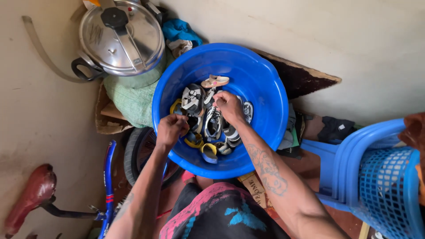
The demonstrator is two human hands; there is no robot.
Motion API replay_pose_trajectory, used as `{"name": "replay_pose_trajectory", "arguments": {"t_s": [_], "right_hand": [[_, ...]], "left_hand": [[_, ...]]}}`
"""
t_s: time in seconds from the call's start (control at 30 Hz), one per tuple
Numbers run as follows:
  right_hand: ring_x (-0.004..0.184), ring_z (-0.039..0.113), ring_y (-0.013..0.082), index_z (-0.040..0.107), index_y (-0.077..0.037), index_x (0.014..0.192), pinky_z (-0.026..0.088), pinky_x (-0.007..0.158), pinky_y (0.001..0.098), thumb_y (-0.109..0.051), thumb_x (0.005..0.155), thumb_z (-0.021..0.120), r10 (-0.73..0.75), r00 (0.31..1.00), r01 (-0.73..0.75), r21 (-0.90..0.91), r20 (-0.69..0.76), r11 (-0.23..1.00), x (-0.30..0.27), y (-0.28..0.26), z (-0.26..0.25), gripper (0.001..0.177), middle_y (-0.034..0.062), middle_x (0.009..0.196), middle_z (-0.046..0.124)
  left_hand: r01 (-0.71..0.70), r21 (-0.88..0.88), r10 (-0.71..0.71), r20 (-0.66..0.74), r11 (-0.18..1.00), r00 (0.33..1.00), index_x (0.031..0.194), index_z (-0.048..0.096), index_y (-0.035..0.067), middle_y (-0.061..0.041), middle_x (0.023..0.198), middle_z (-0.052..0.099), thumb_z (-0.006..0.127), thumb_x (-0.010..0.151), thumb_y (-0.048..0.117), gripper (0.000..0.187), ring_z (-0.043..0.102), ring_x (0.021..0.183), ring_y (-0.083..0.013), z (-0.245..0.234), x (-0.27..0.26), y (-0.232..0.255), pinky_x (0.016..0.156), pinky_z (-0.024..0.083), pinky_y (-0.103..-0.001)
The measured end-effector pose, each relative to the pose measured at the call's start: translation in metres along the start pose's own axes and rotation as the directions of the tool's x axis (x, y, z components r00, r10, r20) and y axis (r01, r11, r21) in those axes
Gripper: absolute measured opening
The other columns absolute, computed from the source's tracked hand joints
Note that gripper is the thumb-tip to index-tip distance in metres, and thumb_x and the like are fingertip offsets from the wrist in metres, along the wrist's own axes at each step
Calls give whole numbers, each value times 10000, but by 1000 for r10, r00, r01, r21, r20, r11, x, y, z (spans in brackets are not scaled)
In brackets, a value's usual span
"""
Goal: Picking up various shoes and sandals from a rack and floor and placing them into a blue plastic tub.
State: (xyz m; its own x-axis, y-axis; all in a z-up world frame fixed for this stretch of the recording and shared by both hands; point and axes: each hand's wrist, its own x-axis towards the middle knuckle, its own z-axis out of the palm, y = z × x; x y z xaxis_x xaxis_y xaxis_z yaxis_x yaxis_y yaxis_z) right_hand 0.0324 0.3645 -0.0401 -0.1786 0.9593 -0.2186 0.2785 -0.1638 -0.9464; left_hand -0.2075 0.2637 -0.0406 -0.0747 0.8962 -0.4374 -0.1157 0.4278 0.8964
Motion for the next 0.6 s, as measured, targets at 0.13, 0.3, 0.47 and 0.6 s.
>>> {"name": "replay_pose_trajectory", "arguments": {"t_s": [0.13, 0.3, 0.47, 0.6], "right_hand": [[788, 702, 142, 693, -43, 1157, 565, 723, 281, -142, 985, 558, 116, 992, -114, 32, -51, 993, -27, -41, 15, 240, 79, 972, 779], [794, 706, 123, 709, -67, 1148, 562, 715, 277, -180, 987, 550, 143, 966, -97, 213, -215, 972, -76, -81, 40, 253, 76, 969, 786], [772, 716, 137, 719, -54, 1116, 567, 702, 276, -175, 994, 545, 138, 954, -45, 329, -265, 943, -112, -84, 51, 245, 102, 959, 785], [756, 714, 142, 711, -54, 1099, 557, 685, 277, -177, 1001, 552, 183, 944, -48, 433, -274, 900, -131, -74, 54, 224, 109, 957, 779]], "left_hand": [[-41, -63, 34, -114, 997, 993, 1006, 731, -7, -61, 819, 733, 583, 1012, 161, 224, 675, 695, -92, 10, -20, 31, 649, 555, -226], [-136, -364, 57, -219, 921, 974, 1051, 710, 24, -78, 850, 746, 549, 1009, 151, 209, 633, 637, -109, 13, -43, 41, 584, 487, -229], [-108, -359, 59, -145, 927, 988, 1061, 714, 48, -73, 875, 744, 558, 996, 152, 199, 651, 660, -109, 24, -61, 56, 596, 489, -233], [-112, -347, 85, -93, 931, 992, 1056, 719, 57, -68, 878, 747, 567, 988, 143, 187, 672, 674, -122, 36, -73, 66, 624, 521, -245]]}}
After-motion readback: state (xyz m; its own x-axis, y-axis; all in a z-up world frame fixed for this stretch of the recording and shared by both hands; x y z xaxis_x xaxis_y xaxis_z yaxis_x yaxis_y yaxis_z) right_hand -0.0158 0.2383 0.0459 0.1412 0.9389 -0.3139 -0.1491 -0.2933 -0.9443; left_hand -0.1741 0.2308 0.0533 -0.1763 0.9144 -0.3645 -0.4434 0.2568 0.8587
